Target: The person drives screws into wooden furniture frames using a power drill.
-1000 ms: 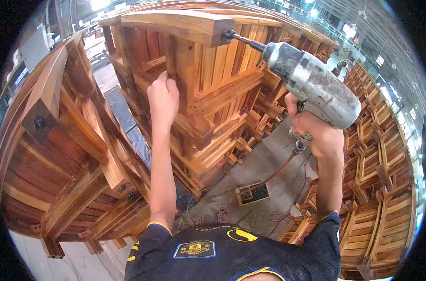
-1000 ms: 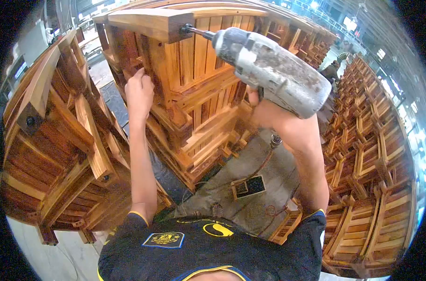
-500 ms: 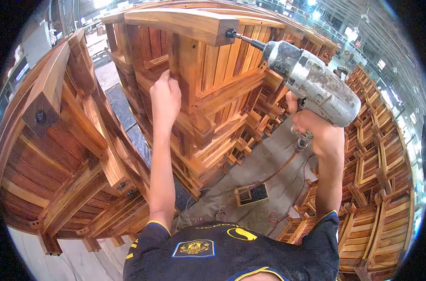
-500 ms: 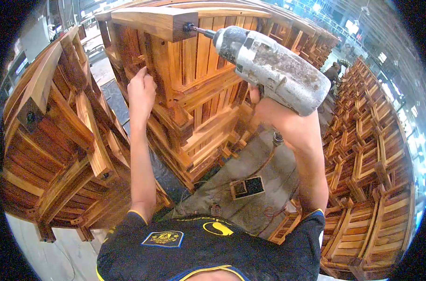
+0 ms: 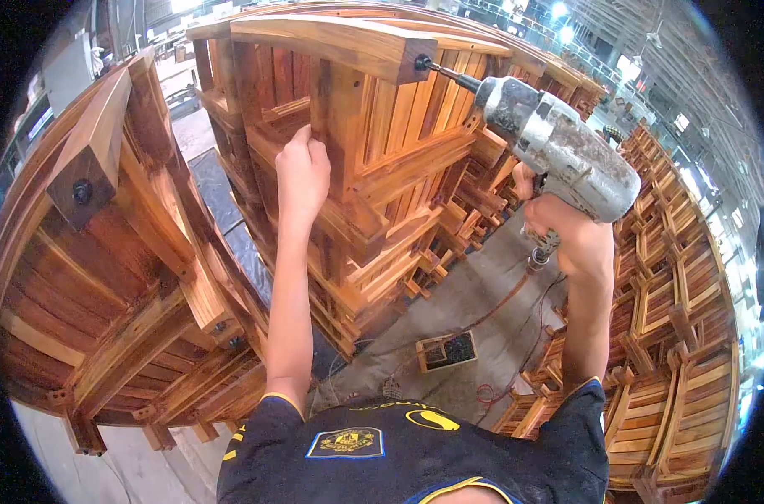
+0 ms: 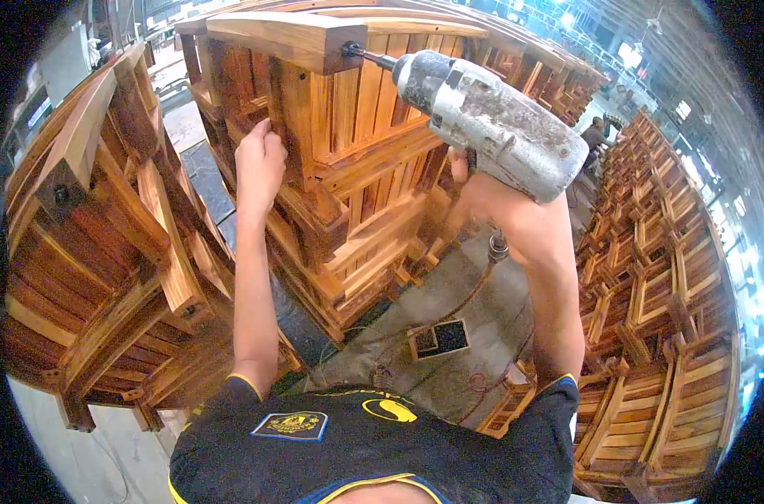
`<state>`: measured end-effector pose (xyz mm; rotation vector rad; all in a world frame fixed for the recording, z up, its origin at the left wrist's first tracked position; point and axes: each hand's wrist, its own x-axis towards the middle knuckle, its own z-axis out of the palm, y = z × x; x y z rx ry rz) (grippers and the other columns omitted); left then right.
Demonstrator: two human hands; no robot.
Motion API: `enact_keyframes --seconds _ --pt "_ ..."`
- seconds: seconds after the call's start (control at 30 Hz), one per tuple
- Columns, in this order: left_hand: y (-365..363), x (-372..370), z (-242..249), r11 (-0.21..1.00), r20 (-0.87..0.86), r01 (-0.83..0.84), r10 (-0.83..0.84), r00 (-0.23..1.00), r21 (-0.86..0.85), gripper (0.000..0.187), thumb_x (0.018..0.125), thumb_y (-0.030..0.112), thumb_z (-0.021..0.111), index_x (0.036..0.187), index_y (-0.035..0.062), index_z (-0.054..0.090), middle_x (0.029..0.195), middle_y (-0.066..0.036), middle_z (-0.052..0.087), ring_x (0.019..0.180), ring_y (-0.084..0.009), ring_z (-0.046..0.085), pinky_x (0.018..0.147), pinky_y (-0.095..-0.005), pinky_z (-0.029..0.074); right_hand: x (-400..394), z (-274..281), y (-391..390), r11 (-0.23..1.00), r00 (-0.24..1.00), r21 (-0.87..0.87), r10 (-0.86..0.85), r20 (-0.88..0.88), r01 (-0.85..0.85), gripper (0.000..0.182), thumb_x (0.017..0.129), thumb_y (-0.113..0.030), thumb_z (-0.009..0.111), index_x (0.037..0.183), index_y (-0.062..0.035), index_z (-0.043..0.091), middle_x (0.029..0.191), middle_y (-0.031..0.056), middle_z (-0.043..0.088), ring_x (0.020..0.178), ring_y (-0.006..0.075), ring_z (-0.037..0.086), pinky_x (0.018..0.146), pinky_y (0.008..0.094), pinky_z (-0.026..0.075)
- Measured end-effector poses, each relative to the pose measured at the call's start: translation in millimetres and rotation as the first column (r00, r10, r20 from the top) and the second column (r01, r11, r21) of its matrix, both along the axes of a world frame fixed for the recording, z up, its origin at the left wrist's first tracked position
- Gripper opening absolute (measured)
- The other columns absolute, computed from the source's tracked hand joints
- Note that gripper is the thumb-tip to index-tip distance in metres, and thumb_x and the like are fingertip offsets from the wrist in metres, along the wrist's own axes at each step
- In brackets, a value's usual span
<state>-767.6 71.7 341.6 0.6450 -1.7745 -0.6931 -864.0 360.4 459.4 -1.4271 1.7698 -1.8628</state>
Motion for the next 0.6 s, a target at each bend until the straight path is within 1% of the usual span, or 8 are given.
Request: enact_keyframes --seconds 0.03,0.13,0.17,0.23,0.27,0.33,0.53,0.6 --pt "-2.6 -0.4 -2.3 0.999 0.027 -0.019 0.02 0.999 -0.036 0.042 0.088 0.011 0.042 0.123 -0.0101 0.052 0.061 -0.009 0.056 0.057 -0.0138 0.056 0.054 -0.0301 0.046 2.2 1.9 0.2 1.0 1.0 0.012 -0.009 0.003 0.009 0.029 0.068 0.007 0.057 0.096 -0.0002 0.061 0.082 0.0021 0.06 0.073 0.0105 0.054 0.06 0.0238 0.043" --pt "-1.7 -2.2 -4.0 0.991 0.011 -0.075 0.077 0.997 -0.112 0.042 0.087 0.011 0.042 0.121 -0.0107 0.053 0.064 -0.014 0.059 0.058 -0.0178 0.059 0.056 -0.0328 0.047 1.4 -0.8 -1.2 1.0 1.0 -0.012 -0.002 0.007 0.002 0.029 0.068 0.007 0.056 0.095 -0.0008 0.061 0.082 0.0017 0.059 0.071 0.0094 0.053 0.057 0.0228 0.041" --pt "-0.1 -2.7 -3.4 0.997 -0.013 -0.051 0.05 0.999 -0.06 0.039 0.086 0.01 0.043 0.117 -0.0107 0.055 0.071 -0.02 0.059 0.067 -0.0266 0.06 0.062 -0.0376 0.048 0.4 -2.0 -1.6 1.0 1.0 -0.029 0.004 0.005 -0.004 0.029 0.068 0.007 0.056 0.095 -0.001 0.061 0.081 0.0015 0.059 0.071 0.0091 0.053 0.056 0.0225 0.041" --pt "4.5 -2.1 0.3 0.999 -0.068 0.0 0.003 0.998 0.045 0.034 0.085 0.008 0.044 0.11 -0.0107 0.058 0.084 -0.033 0.06 0.085 -0.0443 0.062 0.075 -0.0471 0.049 -0.7 -0.1 -0.4 1.0 1.0 0.0 0.0 0.002 0.0 0.029 0.068 0.007 0.056 0.096 -0.0011 0.062 0.081 0.0013 0.06 0.069 0.0088 0.053 0.055 0.0222 0.04" --pt "7.2 0.0 4.0 0.999 -0.052 0.003 -0.002 0.999 0.032 0.035 0.085 0.008 0.044 0.11 -0.0107 0.058 0.084 -0.033 0.06 0.085 -0.0442 0.062 0.074 -0.0469 0.049 -0.9 0.8 -0.3 1.0 1.0 0.017 -0.001 -0.001 0.001 0.029 0.069 0.007 0.056 0.096 -0.0012 0.062 0.081 0.0012 0.06 0.068 0.0086 0.053 0.054 0.022 0.039" --pt "11.5 4.7 11.1 1.0 -0.021 0.006 -0.006 1.0 0.004 0.035 0.085 0.008 0.044 0.111 -0.0108 0.058 0.083 -0.032 0.06 0.084 -0.0439 0.062 0.073 -0.0465 0.049 1.1 -0.3 -1.9 1.0 1.0 -0.011 -0.01 0.007 0.01 0.029 0.068 0.008 0.055 0.095 -0.0013 0.062 0.081 0.0009 0.06 0.067 0.0084 0.053 0.053 0.0221 0.039" --pt "14.3 3.9 11.9 0.999 -0.018 -0.034 0.034 0.999 0.035 0.034 0.085 0.008 0.044 0.111 -0.0086 0.058 0.08 -0.031 0.06 0.08 -0.0433 0.063 0.072 -0.0465 0.049 2.3 1.8 -1.7 1.0 1.0 -0.002 -0.009 0.007 0.009 0.031 0.066 0.008 0.055 0.095 -0.0015 0.062 0.08 0.0011 0.06 0.063 0.0083 0.051 0.05 0.0222 0.038" --pt "16.6 4.7 12.8 0.999 -0.034 -0.039 0.039 0.999 0.004 0.034 0.085 0.008 0.044 0.112 -0.0082 0.058 0.08 -0.031 0.06 0.08 -0.0432 0.063 0.072 -0.0467 0.049 1.6 2.0 -1.5 1.0 1.0 0.0 -0.008 0.003 0.008 0.032 0.066 0.008 0.055 0.095 -0.0014 0.062 0.08 0.0013 0.06 0.062 0.0083 0.051 0.049 0.0222 0.037"
